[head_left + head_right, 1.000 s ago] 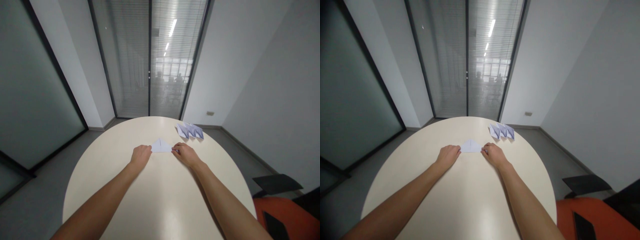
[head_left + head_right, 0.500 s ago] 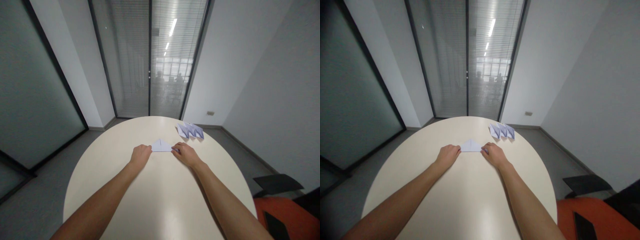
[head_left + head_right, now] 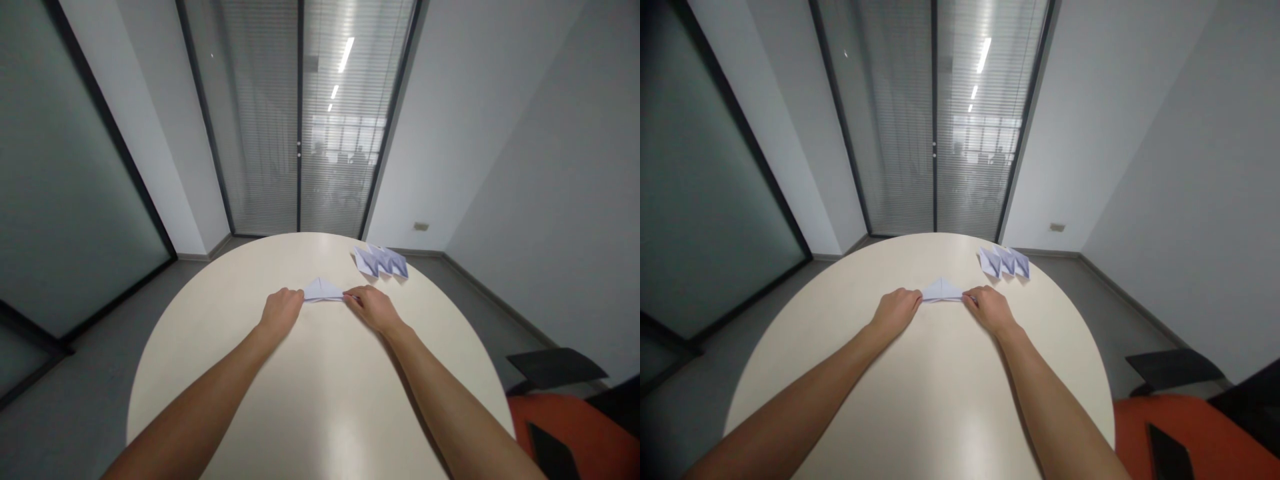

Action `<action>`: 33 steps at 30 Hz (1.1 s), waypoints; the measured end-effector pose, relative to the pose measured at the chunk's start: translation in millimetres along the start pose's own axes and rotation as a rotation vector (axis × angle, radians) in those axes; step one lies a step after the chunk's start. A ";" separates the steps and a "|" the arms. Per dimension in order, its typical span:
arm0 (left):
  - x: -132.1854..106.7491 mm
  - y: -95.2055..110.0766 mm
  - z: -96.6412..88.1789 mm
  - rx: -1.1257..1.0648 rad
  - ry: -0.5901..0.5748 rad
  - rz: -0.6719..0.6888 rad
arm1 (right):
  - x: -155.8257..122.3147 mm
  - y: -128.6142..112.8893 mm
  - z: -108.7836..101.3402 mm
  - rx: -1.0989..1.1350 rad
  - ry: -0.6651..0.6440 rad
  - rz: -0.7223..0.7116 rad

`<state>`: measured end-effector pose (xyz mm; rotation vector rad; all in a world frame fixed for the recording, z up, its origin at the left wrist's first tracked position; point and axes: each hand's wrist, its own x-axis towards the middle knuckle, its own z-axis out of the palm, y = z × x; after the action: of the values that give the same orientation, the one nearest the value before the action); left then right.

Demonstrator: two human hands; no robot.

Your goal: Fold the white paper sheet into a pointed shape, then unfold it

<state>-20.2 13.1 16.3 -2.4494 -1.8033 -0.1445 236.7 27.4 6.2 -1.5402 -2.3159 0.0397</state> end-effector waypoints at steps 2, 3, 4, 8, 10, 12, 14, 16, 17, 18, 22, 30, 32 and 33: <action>-0.5 0.6 -0.9 -0.009 -0.003 -0.004 | 0.6 1.1 0.8 -0.013 0.000 0.016; -0.8 0.9 -1.7 -0.015 -0.004 -0.003 | 0.9 1.9 1.6 -0.016 0.008 0.021; -1.2 1.3 -2.5 -0.021 -0.005 -0.003 | 1.3 2.6 2.4 -0.015 0.021 0.024; -2.3 1.9 -5.3 -0.045 -0.018 -0.011 | 3.2 4.7 5.8 0.032 0.064 0.026; -2.2 1.6 -5.2 -0.053 -0.021 -0.012 | 4.1 5.2 6.8 0.060 0.074 0.022; -1.9 1.2 -4.1 -0.051 -0.016 -0.008 | 4.8 6.0 7.9 0.078 0.087 0.018; -1.6 0.8 -2.9 -0.047 -0.014 -0.006 | 5.5 7.8 9.4 0.094 0.107 0.000; -1.6 0.8 -2.2 -0.051 -0.017 -0.009 | 6.2 10.2 11.5 0.116 0.130 -0.025; -1.7 0.9 -2.1 -0.054 -0.019 -0.012 | 6.6 11.5 12.5 0.125 0.142 -0.038; -1.8 1.1 -2.0 -0.056 -0.019 -0.016 | 7.0 12.8 13.5 0.132 0.152 -0.049; -1.4 2.3 -0.9 -0.071 0.014 -0.034 | 8.9 16.1 16.1 0.136 0.197 -0.088; 0.0 3.5 2.4 -0.298 0.092 -0.147 | 10.3 11.8 11.2 0.150 0.337 -0.122; -0.4 5.4 3.1 -0.371 0.102 -0.166 | 9.9 8.7 9.1 0.166 0.378 -0.139; -0.4 6.7 3.9 -0.411 0.106 -0.169 | 9.6 6.8 8.3 0.177 0.399 -0.146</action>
<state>-13.8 11.2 12.2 -2.4689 -2.1055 -0.7099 236.9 40.2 -0.4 -1.1674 -2.0389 -0.0891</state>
